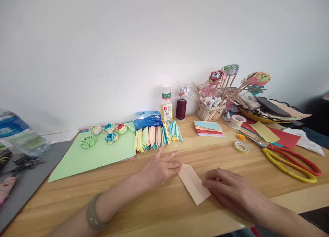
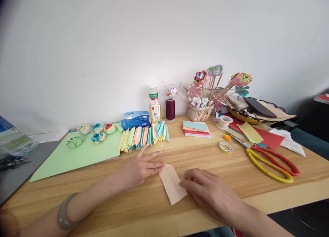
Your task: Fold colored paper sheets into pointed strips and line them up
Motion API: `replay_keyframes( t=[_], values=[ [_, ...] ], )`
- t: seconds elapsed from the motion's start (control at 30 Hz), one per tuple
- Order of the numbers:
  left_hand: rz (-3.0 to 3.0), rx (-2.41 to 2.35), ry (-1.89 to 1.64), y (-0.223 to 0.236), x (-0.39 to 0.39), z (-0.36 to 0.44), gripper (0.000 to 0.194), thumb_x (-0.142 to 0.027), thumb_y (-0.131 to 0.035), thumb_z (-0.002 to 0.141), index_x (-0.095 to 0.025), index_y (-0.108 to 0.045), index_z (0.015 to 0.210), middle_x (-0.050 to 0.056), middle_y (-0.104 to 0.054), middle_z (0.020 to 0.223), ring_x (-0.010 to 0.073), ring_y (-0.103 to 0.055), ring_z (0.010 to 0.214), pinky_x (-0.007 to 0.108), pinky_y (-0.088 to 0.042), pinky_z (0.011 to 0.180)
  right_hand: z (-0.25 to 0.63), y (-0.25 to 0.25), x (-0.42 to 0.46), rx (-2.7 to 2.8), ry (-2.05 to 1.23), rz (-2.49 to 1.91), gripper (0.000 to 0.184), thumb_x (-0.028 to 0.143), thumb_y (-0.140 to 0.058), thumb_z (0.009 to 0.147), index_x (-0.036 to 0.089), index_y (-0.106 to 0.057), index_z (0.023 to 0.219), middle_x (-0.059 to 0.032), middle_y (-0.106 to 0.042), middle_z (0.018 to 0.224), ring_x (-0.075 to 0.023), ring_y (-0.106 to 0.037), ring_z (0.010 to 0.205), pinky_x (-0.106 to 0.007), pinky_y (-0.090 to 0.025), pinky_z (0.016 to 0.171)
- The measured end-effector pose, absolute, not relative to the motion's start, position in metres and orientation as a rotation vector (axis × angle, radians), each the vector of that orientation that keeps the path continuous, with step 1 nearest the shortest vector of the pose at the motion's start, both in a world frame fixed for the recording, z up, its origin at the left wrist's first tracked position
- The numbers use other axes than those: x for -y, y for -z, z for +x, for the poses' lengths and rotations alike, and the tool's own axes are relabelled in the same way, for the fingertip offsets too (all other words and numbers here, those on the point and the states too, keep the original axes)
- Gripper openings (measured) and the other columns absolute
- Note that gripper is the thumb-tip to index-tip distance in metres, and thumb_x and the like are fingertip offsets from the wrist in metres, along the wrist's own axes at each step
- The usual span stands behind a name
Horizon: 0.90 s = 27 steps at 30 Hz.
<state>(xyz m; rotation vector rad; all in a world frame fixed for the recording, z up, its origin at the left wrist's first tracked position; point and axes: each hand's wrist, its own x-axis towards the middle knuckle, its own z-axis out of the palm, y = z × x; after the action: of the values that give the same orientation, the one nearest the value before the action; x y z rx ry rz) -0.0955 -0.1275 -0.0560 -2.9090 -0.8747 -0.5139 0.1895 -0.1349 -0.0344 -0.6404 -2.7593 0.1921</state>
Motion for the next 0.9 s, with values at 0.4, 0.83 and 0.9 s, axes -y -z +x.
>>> replay_keyframes(
  t=[0.4,0.83,0.9],
  values=[
    [-2.453,0.98,0.96,0.036,0.152,-0.077,0.03,-0.006,-0.039,0.088,-0.01,-0.062,0.107,0.009,-0.068,0.097,0.0201,-0.056,0.087,0.032,-0.05,0.071,0.135,0.048,0.131,2.584,0.158,-0.768,0.027,0.011,-0.037,0.09,0.016,-0.06,0.077,-0.0066,-0.063,0.078,-0.0186,-0.054,0.069,-0.03,-0.041,0.06],
    [-2.558,0.91,0.447,0.056,0.168,-0.067,0.026,-0.004,-0.036,0.09,-0.008,-0.061,0.09,0.011,-0.063,0.091,0.0202,-0.056,0.081,0.032,-0.045,0.067,0.132,0.039,0.115,2.478,-0.683,-1.086,0.013,0.016,-0.05,0.086,0.019,-0.062,0.08,-0.004,-0.061,0.085,-0.0166,-0.058,0.077,-0.027,-0.044,0.069],
    [-2.549,0.899,0.422,0.057,0.169,-0.066,0.025,-0.004,-0.037,0.089,-0.008,-0.061,0.09,0.012,-0.062,0.091,0.0205,-0.056,0.083,0.032,-0.045,0.067,0.128,0.037,0.115,2.449,-0.726,-1.142,0.012,0.016,-0.051,0.084,0.018,-0.06,0.076,-0.0031,-0.06,0.081,-0.0157,-0.056,0.072,-0.026,-0.042,0.064]
  ],
)
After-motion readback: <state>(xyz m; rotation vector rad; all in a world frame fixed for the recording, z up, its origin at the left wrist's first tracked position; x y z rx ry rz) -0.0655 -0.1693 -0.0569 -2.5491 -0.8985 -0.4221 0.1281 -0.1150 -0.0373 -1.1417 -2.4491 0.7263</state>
